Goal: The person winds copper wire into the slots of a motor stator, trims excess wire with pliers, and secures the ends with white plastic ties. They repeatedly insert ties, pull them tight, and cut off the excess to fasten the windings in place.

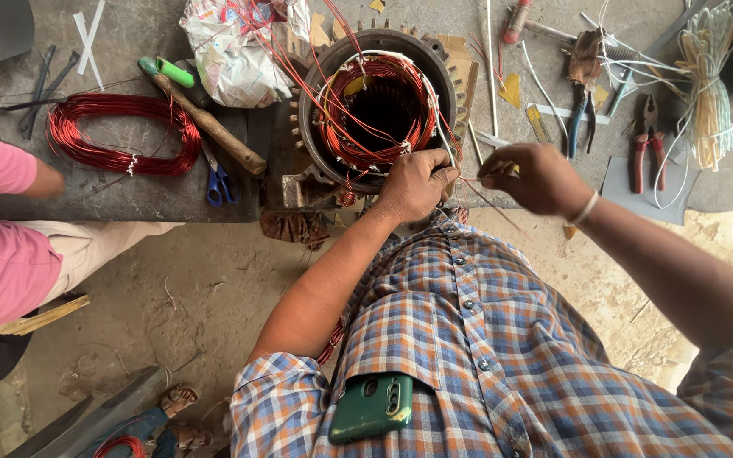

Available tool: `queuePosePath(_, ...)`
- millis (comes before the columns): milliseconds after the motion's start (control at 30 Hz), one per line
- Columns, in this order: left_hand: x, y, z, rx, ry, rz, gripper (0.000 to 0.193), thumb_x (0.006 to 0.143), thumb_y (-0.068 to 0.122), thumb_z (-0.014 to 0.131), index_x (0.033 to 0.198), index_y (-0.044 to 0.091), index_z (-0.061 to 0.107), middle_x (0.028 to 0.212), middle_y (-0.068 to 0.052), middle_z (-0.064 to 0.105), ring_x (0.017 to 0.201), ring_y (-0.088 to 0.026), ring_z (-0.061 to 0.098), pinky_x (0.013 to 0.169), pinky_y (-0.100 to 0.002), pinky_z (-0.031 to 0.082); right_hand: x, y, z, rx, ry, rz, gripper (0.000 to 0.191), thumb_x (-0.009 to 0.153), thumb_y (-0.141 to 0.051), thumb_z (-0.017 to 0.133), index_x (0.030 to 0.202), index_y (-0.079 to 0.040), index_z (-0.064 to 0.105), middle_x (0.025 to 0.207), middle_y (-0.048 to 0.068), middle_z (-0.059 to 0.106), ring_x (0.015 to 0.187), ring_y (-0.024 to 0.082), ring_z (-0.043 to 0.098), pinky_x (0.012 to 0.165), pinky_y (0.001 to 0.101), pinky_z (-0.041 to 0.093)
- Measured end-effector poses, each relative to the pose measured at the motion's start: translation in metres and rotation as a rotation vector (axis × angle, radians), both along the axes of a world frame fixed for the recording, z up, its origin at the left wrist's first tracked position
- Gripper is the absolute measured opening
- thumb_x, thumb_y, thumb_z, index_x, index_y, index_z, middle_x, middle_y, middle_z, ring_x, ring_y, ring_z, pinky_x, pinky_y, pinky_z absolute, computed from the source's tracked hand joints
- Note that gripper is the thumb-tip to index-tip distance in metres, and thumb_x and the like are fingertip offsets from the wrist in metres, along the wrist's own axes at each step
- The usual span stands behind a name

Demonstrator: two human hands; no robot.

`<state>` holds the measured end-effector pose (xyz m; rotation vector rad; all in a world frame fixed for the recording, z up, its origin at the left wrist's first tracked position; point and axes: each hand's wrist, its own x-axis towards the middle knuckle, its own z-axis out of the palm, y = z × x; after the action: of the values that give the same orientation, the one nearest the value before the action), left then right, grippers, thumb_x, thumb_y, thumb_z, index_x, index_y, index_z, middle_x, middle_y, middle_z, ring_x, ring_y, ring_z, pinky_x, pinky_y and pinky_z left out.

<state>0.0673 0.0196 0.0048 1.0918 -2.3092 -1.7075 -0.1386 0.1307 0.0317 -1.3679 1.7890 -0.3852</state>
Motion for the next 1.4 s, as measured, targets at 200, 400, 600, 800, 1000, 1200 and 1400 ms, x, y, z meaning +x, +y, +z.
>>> queuePosePath(200, 0.001, -0.003, 0.000, 0.002, -0.005, -0.008, 0.021, 0.099, 0.025, 0.066, 0.089, 0.007, 0.072, 0.070, -0.003, 0.074, 0.064, -0.012, 0.072, 0.062, -0.032, 0.057, 0.020, 0.019, 0.035, -0.825, 0.622, 0.426, 0.031, 0.087, -0.025, 0.077, 0.115, -0.010, 0.079, 0.105, 0.006, 0.071, 0.101, 0.023, 0.063, 0.085, 0.0382, 0.052)
queuePosePath(400, 0.000, -0.003, 0.001, 0.026, 0.017, -0.007, 0.019, 0.098, 0.024, 0.066, 0.091, 0.007, 0.071, 0.070, -0.003, 0.074, 0.065, -0.011, 0.074, 0.063, -0.031, 0.058, 0.018, 0.005, 0.020, -1.065, 0.689, 0.547, 0.031, 0.089, -0.019, 0.080, 0.117, -0.006, 0.079, 0.096, 0.002, 0.066, 0.090, 0.017, 0.059, 0.073, 0.0326, 0.048)
queuePosePath(600, 0.000, -0.003, 0.001, 0.028, 0.025, -0.011, 0.018, 0.098, 0.023, 0.066, 0.093, 0.007, 0.072, 0.072, -0.004, 0.075, 0.065, -0.011, 0.075, 0.061, -0.030, 0.059, 0.017, 0.012, 0.004, -1.092, 0.743, 0.497, 0.030, 0.090, -0.020, 0.080, 0.117, -0.008, 0.080, 0.082, -0.001, 0.065, 0.079, 0.015, 0.062, 0.069, 0.0313, 0.049)
queuePosePath(800, 0.001, -0.001, 0.000, 0.043, 0.045, 0.009, 0.015, 0.099, 0.020, 0.065, 0.092, 0.007, 0.070, 0.073, -0.003, 0.074, 0.066, -0.010, 0.077, 0.059, -0.029, 0.061, 0.027, 0.018, -0.043, -0.760, 0.140, 0.088, 0.016, 0.102, -0.022, 0.075, 0.104, -0.006, 0.075, 0.084, 0.002, 0.071, 0.071, 0.013, 0.065, 0.065, 0.0285, 0.052)
queuePosePath(1000, -0.001, 0.001, 0.001, 0.007, 0.015, 0.025, 0.016, 0.099, 0.019, 0.066, 0.090, 0.006, 0.070, 0.072, -0.004, 0.075, 0.065, -0.012, 0.077, 0.059, -0.030, 0.059, 0.041, 0.042, -0.078, 0.049, -1.205, -0.672, 0.023, 0.105, -0.027, 0.064, 0.102, -0.009, 0.077, 0.080, 0.005, 0.072, 0.071, 0.018, 0.067, 0.069, 0.0324, 0.053)
queuePosePath(1200, 0.001, -0.002, 0.003, 0.054, 0.052, 0.019, 0.014, 0.096, 0.019, 0.068, 0.090, 0.006, 0.071, 0.071, -0.005, 0.075, 0.063, -0.012, 0.076, 0.060, -0.031, 0.059, 0.017, 0.055, -0.013, 0.156, -0.092, -0.255, 0.036, 0.109, -0.032, 0.052, 0.100, -0.012, 0.080, 0.076, 0.009, 0.073, 0.072, 0.023, 0.070, 0.073, 0.0364, 0.053)
queuePosePath(1400, 0.003, -0.004, 0.000, 0.053, 0.060, 0.011, 0.017, 0.095, 0.021, 0.069, 0.089, 0.005, 0.073, 0.068, -0.007, 0.075, 0.063, -0.014, 0.076, 0.063, -0.032, 0.058, 0.037, 0.057, 0.055, -0.344, 0.566, -0.028, 0.019, 0.097, -0.025, 0.068, 0.098, -0.008, 0.075, 0.091, 0.012, 0.072, 0.083, 0.030, 0.067, 0.077, 0.0405, 0.054)
